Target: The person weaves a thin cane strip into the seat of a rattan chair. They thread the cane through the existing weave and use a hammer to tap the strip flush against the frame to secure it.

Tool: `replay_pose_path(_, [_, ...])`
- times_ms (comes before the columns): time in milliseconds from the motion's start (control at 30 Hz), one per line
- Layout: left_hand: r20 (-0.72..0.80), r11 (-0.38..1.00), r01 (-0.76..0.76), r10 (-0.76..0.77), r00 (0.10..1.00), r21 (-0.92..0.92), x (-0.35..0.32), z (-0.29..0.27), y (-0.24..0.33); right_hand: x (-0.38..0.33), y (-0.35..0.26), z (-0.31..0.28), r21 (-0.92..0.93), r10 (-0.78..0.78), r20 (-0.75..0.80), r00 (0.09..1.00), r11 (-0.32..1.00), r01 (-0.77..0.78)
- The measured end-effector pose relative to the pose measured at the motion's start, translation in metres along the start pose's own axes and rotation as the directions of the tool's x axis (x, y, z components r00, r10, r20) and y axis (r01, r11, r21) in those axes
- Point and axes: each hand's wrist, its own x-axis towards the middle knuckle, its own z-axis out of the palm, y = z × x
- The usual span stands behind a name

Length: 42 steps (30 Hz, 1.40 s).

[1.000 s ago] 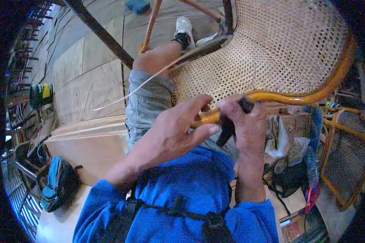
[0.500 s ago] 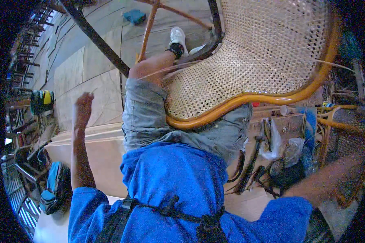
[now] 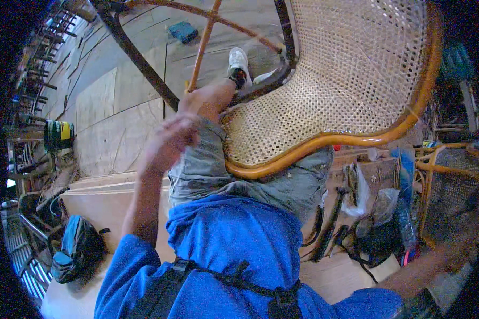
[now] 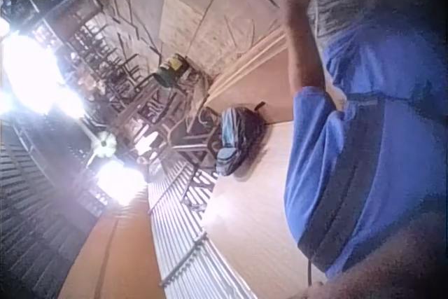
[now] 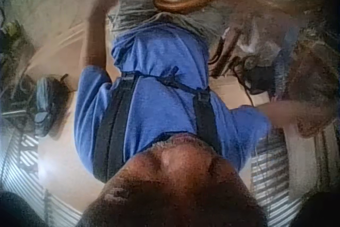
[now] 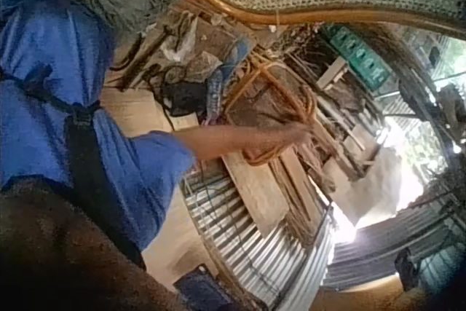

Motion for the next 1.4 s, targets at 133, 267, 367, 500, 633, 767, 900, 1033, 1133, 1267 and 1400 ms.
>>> replay_pose_path(133, [0.291, 0.865, -0.170, 0.030, 0.956, 0.472, -0.019, 0.051, -0.025, -0.166, -0.029, 0.088, -0.035, 0.171, 0.414, 0.894, 0.984, -0.172])
replay_pose_path(267, [0.320, 0.897, -0.136, -0.007, 0.947, 0.422, -0.027, 0.070, -0.040, -0.312, -0.041, 0.129, -0.001, 0.183, 0.885, 0.429, 0.920, -0.391])
replay_pose_path(367, [0.285, 0.868, -0.129, -0.015, 0.958, 0.480, -0.030, 0.063, -0.041, -0.353, -0.070, 0.130, 0.043, 0.067, 0.986, 0.155, 0.790, -0.612])
replay_pose_path(500, [0.245, 0.889, -0.082, -0.035, 0.969, 0.451, -0.031, 0.057, -0.043, -0.375, -0.097, 0.142, 0.051, 0.016, 0.995, 0.103, 0.789, -0.612])
replay_pose_path(633, [0.342, 0.893, -0.099, -0.065, 0.937, 0.440, -0.032, 0.053, -0.049, -0.377, -0.108, 0.156, -0.046, 0.019, 0.999, -0.045, 0.637, -0.770])
replay_pose_path(767, [0.321, 0.837, -0.062, -0.139, 0.937, 0.544, -0.037, 0.047, -0.035, -0.358, -0.085, 0.174, 0.050, 0.054, 0.991, 0.125, 0.709, -0.704])
replay_pose_path(900, [0.237, 0.826, 0.100, -0.271, 0.933, 0.554, -0.043, 0.028, -0.036, -0.315, -0.071, 0.179, 0.197, 0.321, 0.840, 0.437, 0.570, -0.798])
replay_pose_path(1033, [0.203, 0.859, 0.147, -0.277, 0.939, 0.491, -0.040, 0.041, -0.042, -0.348, -0.084, 0.170, -0.079, 0.106, 0.994, 0.000, 0.741, -0.667])
replay_pose_path(1133, [0.214, 0.869, 0.121, -0.249, 0.944, 0.480, -0.038, 0.050, -0.043, -0.380, -0.091, 0.171, -0.052, -0.026, 0.996, -0.089, 0.636, -0.770])
replay_pose_path(1267, [0.189, 0.815, 0.136, -0.287, 0.939, 0.563, -0.043, 0.052, -0.032, -0.375, -0.083, 0.180, -0.066, 0.054, 0.998, -0.042, 0.621, -0.781])
replay_pose_path(1400, [0.147, 0.782, 0.152, -0.297, 0.943, 0.604, -0.050, 0.054, -0.031, -0.368, -0.074, 0.176, -0.028, -0.029, 0.998, -0.057, 0.603, -0.797])
